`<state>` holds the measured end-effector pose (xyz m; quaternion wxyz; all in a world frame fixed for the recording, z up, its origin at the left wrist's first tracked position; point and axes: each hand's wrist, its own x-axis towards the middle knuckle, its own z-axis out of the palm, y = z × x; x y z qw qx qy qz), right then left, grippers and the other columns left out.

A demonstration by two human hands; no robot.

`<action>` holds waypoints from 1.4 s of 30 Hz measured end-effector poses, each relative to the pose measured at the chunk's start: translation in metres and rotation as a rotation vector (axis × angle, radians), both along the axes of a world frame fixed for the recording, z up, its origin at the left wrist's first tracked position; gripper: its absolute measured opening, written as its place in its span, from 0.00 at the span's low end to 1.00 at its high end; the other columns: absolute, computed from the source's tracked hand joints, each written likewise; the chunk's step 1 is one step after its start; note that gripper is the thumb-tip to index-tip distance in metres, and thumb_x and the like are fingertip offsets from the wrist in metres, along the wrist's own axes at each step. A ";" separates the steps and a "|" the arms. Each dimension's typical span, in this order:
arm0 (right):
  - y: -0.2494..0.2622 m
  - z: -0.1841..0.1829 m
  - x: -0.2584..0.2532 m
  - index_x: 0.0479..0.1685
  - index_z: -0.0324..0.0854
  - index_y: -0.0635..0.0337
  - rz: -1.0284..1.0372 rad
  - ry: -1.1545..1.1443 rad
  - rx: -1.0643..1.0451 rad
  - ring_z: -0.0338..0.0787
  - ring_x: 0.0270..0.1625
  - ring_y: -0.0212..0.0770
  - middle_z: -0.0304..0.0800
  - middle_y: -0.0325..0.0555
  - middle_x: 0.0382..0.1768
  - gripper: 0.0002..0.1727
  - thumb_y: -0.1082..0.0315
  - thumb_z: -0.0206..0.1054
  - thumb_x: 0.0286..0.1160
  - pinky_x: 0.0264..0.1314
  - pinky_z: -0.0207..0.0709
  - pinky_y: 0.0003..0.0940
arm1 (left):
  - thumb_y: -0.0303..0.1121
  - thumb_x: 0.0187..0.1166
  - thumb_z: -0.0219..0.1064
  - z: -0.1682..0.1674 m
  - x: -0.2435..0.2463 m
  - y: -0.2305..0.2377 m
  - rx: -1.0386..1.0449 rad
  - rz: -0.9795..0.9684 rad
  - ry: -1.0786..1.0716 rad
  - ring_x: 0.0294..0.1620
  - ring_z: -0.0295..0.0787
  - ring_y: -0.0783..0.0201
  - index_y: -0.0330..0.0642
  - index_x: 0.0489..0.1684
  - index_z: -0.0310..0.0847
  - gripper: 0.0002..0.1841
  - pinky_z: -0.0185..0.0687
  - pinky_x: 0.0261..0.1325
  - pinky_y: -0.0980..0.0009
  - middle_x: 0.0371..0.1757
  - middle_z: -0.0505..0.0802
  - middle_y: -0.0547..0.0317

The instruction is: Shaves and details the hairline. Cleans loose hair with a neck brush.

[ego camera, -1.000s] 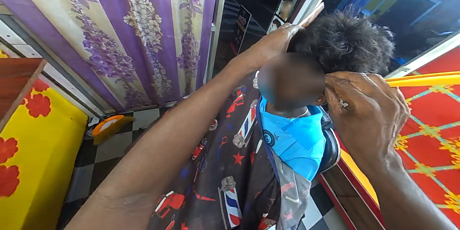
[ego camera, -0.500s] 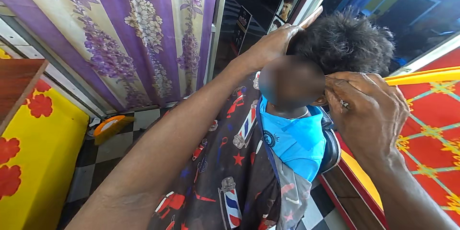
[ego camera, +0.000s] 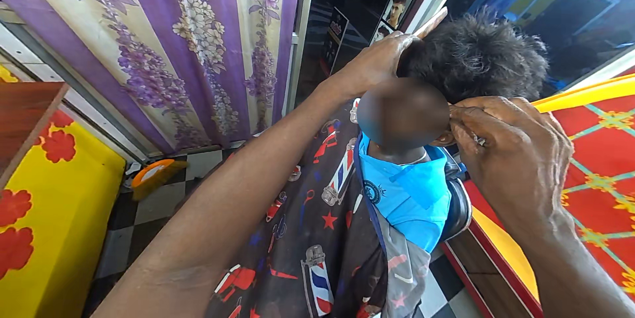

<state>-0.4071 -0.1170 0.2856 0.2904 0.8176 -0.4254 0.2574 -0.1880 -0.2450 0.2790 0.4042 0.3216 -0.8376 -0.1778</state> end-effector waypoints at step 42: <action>0.001 -0.007 0.005 0.56 0.92 0.53 -0.063 0.146 -0.220 0.87 0.55 0.55 0.93 0.47 0.55 0.13 0.73 0.65 0.81 0.48 0.71 0.53 | 0.50 0.54 0.88 0.003 -0.001 0.005 0.015 0.024 0.000 0.72 0.81 0.55 0.40 0.82 0.72 0.50 0.75 0.75 0.53 0.72 0.83 0.48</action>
